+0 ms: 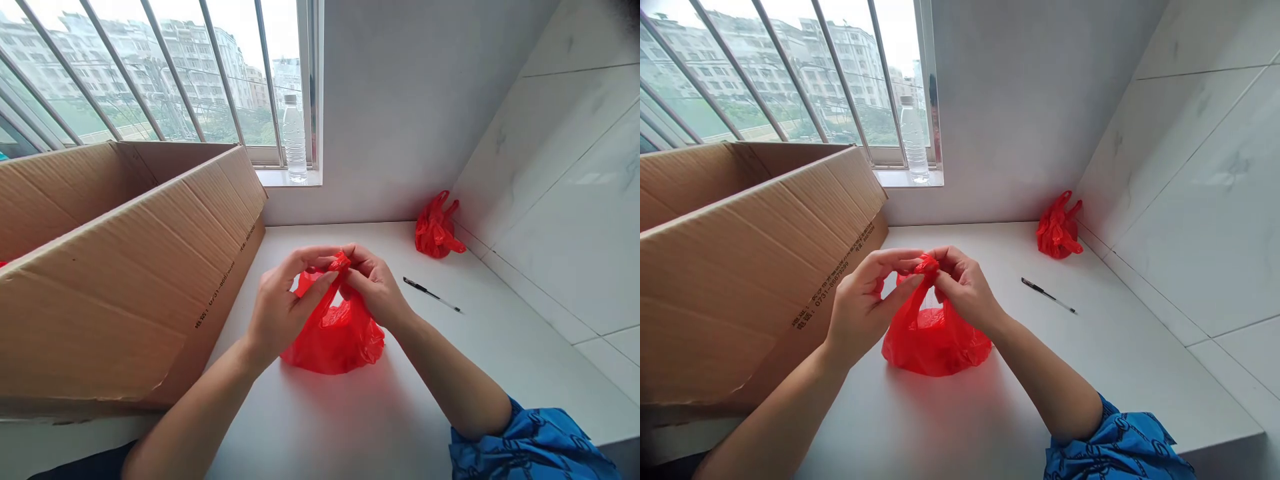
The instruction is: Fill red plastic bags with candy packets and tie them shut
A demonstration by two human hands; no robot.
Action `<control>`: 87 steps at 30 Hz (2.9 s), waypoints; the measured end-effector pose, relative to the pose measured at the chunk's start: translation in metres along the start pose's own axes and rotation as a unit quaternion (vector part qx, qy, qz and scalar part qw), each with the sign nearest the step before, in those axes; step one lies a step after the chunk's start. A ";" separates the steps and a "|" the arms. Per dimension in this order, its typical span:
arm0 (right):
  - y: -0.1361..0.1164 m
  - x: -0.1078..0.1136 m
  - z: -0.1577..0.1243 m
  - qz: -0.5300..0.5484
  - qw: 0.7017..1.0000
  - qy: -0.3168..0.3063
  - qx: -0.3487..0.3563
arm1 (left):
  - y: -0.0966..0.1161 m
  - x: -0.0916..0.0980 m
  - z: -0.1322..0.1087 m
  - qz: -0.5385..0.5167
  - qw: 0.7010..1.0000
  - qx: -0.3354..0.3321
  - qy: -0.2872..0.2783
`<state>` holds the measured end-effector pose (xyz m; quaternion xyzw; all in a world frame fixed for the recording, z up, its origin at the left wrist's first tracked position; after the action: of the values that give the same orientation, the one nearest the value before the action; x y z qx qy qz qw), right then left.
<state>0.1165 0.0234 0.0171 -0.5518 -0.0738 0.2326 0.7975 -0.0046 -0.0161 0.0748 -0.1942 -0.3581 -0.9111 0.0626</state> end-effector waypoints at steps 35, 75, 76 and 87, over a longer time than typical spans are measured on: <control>-0.044 -0.005 -0.018 -0.483 0.844 -0.022 0.232 | -0.089 -0.059 -0.027 -0.476 0.784 0.376 -0.130; 0.013 0.113 -0.040 -0.249 0.924 -0.188 -0.220 | -0.192 0.014 -0.025 -0.273 0.886 0.370 0.065; 0.020 0.124 -0.037 -0.287 0.920 -0.154 -0.220 | -0.192 0.009 -0.026 -0.235 0.892 0.385 0.031; 0.075 0.056 0.001 -0.459 0.883 -0.097 0.004 | -0.131 -0.066 -0.019 0.188 0.957 0.107 -0.195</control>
<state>0.1436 0.0707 -0.0591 -0.4274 -0.3947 -0.1063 0.8063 0.0169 0.0655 -0.0461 -0.4245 -0.4157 -0.7835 0.1822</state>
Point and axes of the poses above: each hand's wrist, its own z-axis towards the middle knuckle, its own x-axis out of the back of the hand, y = z × x, the point moved 9 cm from there along z, towards the middle knuckle, and after that the axes turned 7 degrees about -y, right-handed, at the moved point
